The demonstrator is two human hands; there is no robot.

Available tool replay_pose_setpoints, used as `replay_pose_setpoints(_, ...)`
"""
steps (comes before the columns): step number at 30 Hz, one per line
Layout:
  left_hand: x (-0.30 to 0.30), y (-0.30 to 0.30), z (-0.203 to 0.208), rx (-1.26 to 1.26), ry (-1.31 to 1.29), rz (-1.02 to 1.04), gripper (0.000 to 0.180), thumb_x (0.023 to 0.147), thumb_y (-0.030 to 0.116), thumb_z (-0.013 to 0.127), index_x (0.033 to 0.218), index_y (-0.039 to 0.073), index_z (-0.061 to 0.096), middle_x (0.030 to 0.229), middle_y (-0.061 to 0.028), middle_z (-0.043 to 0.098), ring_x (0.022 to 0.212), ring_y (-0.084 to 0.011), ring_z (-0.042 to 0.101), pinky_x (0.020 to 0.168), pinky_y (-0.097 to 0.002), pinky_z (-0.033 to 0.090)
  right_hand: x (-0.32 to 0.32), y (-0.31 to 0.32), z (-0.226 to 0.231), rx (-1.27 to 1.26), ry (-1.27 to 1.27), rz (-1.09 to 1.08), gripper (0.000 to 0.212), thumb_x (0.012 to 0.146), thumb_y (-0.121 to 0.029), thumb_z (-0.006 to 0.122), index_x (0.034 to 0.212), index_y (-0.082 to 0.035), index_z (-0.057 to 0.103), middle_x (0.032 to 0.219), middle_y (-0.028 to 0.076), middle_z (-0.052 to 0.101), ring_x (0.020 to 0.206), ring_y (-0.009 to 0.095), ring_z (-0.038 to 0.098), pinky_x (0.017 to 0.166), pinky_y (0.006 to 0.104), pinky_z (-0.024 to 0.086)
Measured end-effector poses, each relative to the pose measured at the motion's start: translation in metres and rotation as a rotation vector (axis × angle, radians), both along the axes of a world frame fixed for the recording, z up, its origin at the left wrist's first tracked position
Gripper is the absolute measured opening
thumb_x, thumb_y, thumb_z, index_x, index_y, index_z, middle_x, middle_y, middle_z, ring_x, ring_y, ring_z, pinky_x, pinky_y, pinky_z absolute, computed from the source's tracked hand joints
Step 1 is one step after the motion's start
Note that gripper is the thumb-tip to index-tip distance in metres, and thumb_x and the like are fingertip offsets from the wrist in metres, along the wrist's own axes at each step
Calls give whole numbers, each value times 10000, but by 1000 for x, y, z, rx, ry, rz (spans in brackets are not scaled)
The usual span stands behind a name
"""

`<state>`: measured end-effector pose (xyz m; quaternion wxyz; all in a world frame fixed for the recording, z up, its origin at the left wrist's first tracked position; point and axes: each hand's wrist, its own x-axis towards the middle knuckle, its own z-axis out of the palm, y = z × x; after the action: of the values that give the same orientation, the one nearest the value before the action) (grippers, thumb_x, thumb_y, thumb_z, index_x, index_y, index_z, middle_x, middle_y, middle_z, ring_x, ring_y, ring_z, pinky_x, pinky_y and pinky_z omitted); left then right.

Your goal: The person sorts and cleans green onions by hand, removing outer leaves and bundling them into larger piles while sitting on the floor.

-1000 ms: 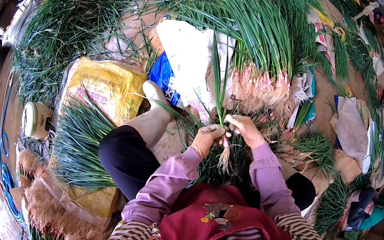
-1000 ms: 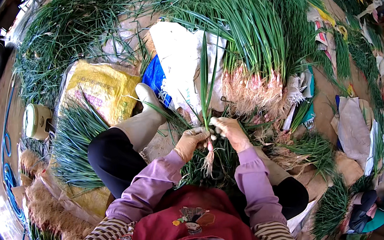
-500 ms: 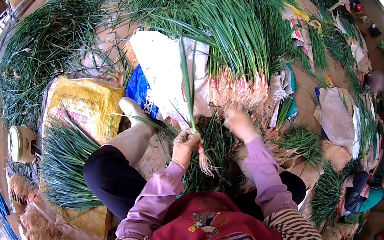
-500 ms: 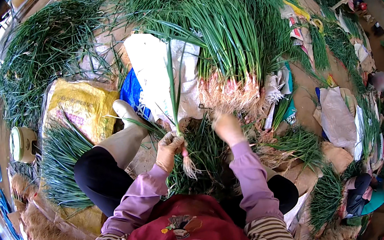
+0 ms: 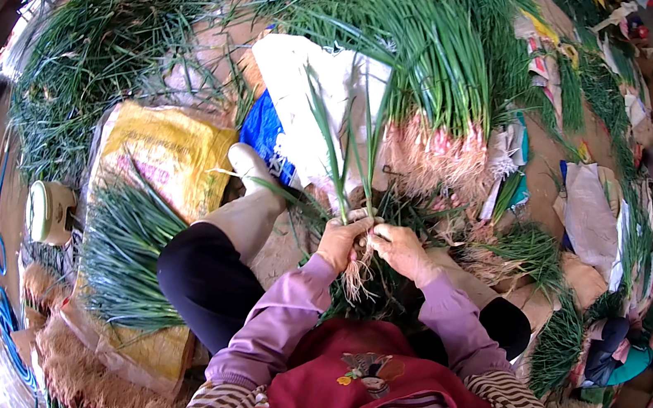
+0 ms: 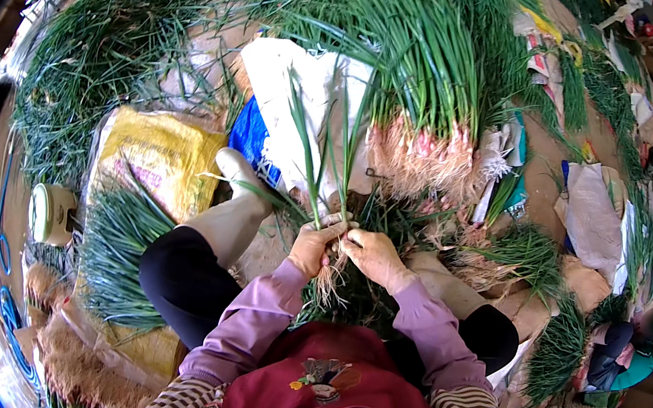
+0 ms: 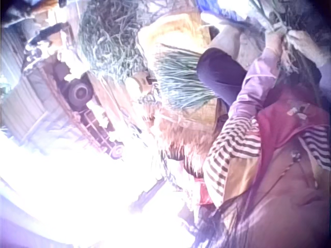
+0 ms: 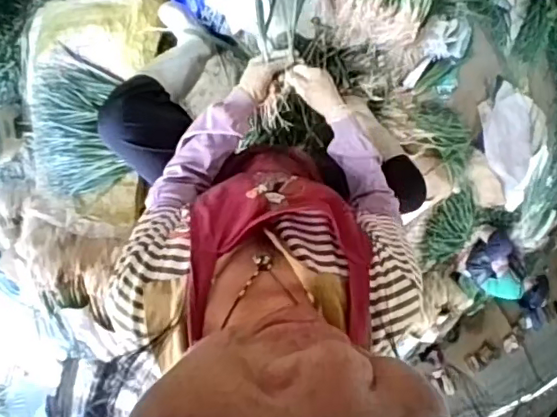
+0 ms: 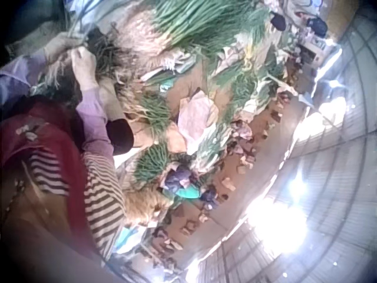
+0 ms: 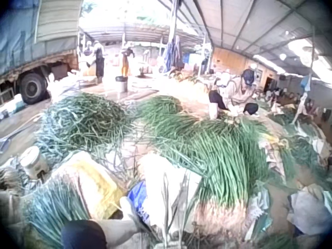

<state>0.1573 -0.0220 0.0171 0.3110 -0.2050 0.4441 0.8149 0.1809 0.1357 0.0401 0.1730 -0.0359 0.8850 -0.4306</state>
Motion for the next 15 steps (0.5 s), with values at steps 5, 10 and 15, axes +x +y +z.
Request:
replay_pose_setpoints(5, 8, -5, 13, -195, 13, -88, 97, 801, 124, 675, 802, 29, 657, 589, -20, 574, 379, -49, 418, 305, -204, 257, -10, 3, 8, -77, -237, -249, 431, 912, -409, 498, 879, -2, 634, 628, 70, 593, 581, 126, 530, 553, 278, 426)
replay_pose_setpoints(10, 14, 8, 0, -120, 65, 0, 81, 798, 73, 665, 820, 17, 611, 576, -17, 553, 388, -71, 455, 330, -217, 311, -26, -12, -17, -94, 68, -205, 197, 829, -184, 634, 806, 11, 613, 699, 162, 619, 623, 218, 599, 583, 335, 453)
replay_pose_setpoints(15, 18, 13, -4, 8, 33, 167, 106, 793, 69, 679, 761, 33, 584, 580, -26, 556, 395, -91, 487, 350, -213, 367, -15, -25, -26, -27, 291, -459, 227, 857, -192, 583, 733, -2, 572, 646, 177, 575, 567, 301, 558, 550, 364, 433)
